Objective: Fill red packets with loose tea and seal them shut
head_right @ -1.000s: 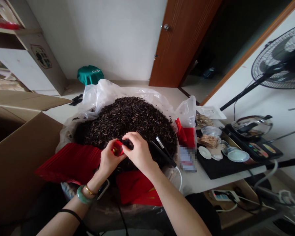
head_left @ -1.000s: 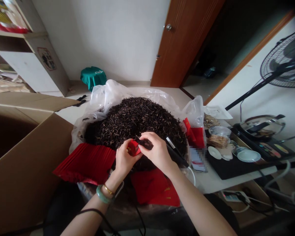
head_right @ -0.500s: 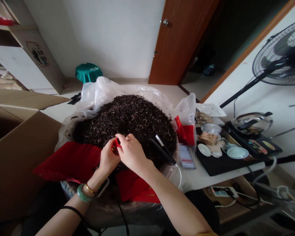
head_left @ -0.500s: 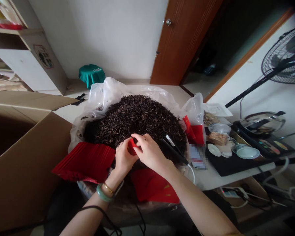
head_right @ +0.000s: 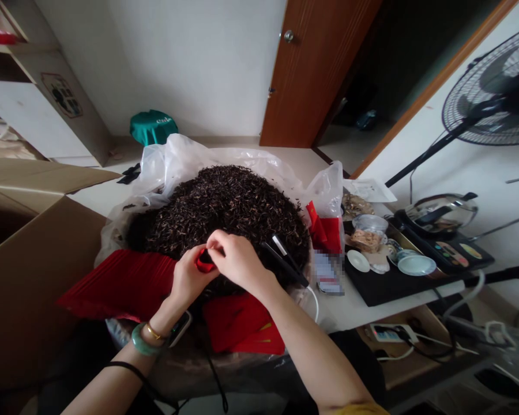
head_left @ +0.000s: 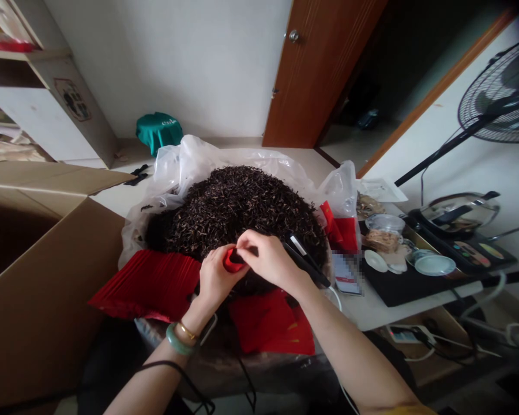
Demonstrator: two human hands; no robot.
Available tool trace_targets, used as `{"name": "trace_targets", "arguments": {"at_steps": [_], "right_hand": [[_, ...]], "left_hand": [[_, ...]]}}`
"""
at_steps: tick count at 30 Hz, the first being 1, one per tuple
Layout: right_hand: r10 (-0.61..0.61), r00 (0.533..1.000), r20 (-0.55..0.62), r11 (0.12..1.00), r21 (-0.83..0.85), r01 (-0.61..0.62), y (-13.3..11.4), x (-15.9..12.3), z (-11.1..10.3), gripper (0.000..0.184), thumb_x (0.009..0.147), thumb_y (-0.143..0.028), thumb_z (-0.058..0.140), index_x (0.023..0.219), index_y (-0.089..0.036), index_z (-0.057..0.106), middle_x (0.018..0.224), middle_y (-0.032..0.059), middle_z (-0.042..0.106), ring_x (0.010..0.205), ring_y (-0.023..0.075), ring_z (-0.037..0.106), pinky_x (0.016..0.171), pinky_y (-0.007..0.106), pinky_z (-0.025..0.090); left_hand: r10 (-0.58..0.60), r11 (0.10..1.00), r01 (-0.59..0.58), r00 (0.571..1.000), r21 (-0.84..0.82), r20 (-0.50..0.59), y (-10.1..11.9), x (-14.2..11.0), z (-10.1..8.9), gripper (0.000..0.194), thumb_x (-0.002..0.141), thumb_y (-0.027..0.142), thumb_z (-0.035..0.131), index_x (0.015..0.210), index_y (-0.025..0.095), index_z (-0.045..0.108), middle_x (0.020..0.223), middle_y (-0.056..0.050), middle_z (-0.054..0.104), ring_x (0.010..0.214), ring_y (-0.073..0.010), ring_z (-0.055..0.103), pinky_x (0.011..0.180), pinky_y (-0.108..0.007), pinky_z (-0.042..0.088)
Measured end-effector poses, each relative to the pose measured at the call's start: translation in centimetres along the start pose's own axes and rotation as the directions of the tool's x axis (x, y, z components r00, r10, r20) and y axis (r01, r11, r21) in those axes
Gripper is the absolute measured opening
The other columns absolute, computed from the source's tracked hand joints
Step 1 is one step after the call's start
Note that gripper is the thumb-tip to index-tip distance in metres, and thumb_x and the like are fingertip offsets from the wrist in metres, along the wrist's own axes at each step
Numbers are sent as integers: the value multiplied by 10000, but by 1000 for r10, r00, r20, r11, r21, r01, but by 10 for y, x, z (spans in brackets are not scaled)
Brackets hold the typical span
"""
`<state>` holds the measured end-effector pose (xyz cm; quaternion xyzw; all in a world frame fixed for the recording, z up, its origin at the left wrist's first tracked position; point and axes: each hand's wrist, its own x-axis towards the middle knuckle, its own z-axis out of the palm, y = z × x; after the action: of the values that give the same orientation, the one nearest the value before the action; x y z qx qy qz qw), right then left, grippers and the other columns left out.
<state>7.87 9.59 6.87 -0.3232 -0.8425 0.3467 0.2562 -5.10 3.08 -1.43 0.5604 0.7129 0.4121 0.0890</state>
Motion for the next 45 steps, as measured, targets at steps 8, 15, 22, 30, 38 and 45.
{"name": "trace_targets", "arguments": {"at_steps": [8,15,22,30,38,45], "right_hand": [[153,983,100,946,-301,-117,56,-26,28,486,651,-52,680,1114,-169,594,1090,127,627,959,262,639,793,395,542],[136,988,68,880,-466,-89,60,-38,61,417,621,-45,680,995,-211,601,1019,111,581,842,270,624,597,333,543],[154,988,4,907,-396,-140,66,-27,38,254,637,-44,605,850,-182,605,846,63,649,723,215,647,624,303,509],[164,978,-131,969,204,-135,31,-8,-12,153,697,-220,639,843,-188,607,764,6,700,577,133,628,559,250,521],[106,991,-85,987,128,-95,3,1,2,221,658,-124,704,870,-183,682,778,16,724,672,144,684,680,271,572],[16,989,-146,998,67,-7,4,-6,7,338,688,-88,678,1011,-188,674,930,52,692,701,133,677,657,259,597]], "left_hand": [[20,999,-22,999,-45,-42,-4,1,-1,422,638,276,783,1028,209,636,966,-46,713,886,-216,660,801,-341,528],[30,997,-32,999,-63,-27,-4,1,-1,443,642,296,779,1048,217,618,1002,-49,703,908,-214,647,831,-353,519],[-56,995,57,998,-85,10,-5,-1,-1,535,609,340,796,1069,208,558,940,-42,686,806,-201,648,719,-326,521],[-54,998,55,998,-18,21,-4,0,0,546,613,351,797,1070,194,542,919,-46,674,797,-206,637,684,-311,504],[-62,997,63,998,-48,27,-5,0,1,553,607,352,793,1072,201,537,931,-41,676,800,-201,644,685,-306,511],[-82,996,82,997,-36,-2,-3,0,2,555,602,325,785,1083,196,541,927,-49,678,796,-203,646,694,-311,514]]}}
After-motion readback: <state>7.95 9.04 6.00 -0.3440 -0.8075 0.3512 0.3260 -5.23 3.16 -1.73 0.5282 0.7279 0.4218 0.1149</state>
